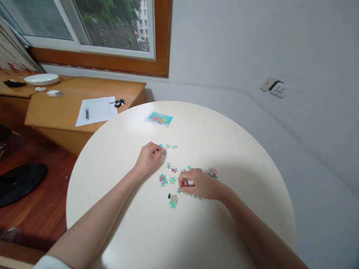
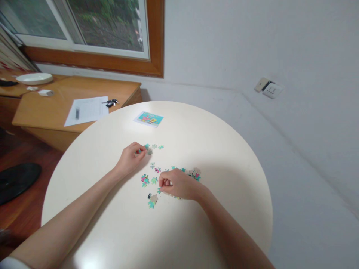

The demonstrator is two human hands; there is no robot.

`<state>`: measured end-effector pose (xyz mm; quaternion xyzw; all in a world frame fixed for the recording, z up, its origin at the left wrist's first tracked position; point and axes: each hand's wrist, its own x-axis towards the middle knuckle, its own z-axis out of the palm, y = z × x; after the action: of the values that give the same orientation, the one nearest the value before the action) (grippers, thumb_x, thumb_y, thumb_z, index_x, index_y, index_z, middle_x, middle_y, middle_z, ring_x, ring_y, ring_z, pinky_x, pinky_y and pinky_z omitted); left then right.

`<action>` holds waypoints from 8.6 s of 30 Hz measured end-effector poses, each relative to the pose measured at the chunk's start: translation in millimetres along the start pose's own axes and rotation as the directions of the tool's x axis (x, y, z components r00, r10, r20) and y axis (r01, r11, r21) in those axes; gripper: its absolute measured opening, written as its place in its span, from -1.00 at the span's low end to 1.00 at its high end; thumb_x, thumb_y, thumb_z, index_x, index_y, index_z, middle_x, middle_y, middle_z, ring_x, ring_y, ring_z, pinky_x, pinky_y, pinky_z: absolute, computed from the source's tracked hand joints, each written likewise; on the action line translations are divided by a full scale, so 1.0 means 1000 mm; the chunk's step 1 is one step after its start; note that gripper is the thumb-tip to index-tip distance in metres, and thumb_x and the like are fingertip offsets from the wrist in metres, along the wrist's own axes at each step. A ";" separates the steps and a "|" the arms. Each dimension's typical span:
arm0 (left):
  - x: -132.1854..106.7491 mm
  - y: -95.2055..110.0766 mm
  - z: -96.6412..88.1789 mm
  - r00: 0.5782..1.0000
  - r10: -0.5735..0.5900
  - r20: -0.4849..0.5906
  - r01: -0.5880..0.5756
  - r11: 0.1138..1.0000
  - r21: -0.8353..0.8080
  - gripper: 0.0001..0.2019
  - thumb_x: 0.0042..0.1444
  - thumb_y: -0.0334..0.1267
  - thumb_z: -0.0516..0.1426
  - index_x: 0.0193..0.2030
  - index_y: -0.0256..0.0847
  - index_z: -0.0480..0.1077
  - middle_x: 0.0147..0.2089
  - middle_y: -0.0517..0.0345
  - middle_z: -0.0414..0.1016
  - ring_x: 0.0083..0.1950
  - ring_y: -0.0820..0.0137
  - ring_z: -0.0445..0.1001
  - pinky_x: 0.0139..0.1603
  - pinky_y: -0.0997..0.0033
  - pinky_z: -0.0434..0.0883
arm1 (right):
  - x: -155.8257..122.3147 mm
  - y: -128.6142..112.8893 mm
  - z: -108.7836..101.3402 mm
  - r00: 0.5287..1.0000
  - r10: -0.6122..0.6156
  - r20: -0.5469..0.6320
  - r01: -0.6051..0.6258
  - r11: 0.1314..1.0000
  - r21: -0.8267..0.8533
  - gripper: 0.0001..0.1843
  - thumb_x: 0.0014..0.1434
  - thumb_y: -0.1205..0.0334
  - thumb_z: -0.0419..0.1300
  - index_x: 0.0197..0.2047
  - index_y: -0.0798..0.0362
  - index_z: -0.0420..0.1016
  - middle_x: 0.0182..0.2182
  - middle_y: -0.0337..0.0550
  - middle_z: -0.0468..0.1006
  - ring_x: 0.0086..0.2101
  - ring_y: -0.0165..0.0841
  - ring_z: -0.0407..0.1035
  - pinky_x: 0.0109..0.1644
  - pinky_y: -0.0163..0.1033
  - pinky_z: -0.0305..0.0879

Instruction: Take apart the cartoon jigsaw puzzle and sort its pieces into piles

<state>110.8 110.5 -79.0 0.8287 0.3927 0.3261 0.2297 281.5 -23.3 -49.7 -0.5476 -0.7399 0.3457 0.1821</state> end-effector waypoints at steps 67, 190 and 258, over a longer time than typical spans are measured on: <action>-0.014 0.034 0.008 0.883 0.213 0.418 -0.132 0.968 -0.214 -0.79 0.05 -0.32 0.06 -0.59 -0.27 0.26 -0.58 0.26 0.24 -0.53 0.56 0.16 -0.47 0.53 0.12 | 0.021 0.041 0.007 0.908 0.217 -0.358 -0.001 0.856 0.516 -0.78 -0.08 0.12 0.26 -0.41 0.11 0.47 -0.50 -0.16 0.55 -0.46 -0.39 0.42 -0.34 -0.29 0.33; 0.021 -0.066 -0.028 0.886 -0.409 -0.217 0.463 0.793 0.397 -0.76 0.11 -0.15 -0.04 -0.37 -0.21 0.38 -0.27 0.01 0.49 -0.21 0.22 0.43 -0.25 0.31 0.27 | 0.007 0.011 0.006 0.982 -0.181 -0.048 0.168 0.967 -0.192 -0.85 -0.07 0.31 0.34 -0.38 0.09 0.47 -0.40 -0.18 0.49 -0.32 -0.35 0.33 -0.20 -0.30 0.17; 0.021 -0.061 -0.030 0.885 -0.415 -0.210 0.466 0.796 0.387 -0.76 0.10 -0.15 -0.04 -0.38 -0.21 0.38 -0.26 0.00 0.49 -0.19 0.21 0.43 -0.22 0.30 0.26 | 0.006 0.007 0.006 0.994 -0.111 -0.007 0.110 0.988 -0.109 -0.90 -0.04 0.43 0.27 -0.46 0.10 0.42 -0.47 -0.25 0.42 -0.37 -0.41 0.27 -0.27 -0.34 0.13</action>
<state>69.2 166.9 -90.1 0.7239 0.6488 0.2167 0.0897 280.2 -18.6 -59.6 -0.5172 -0.7855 0.2909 0.1758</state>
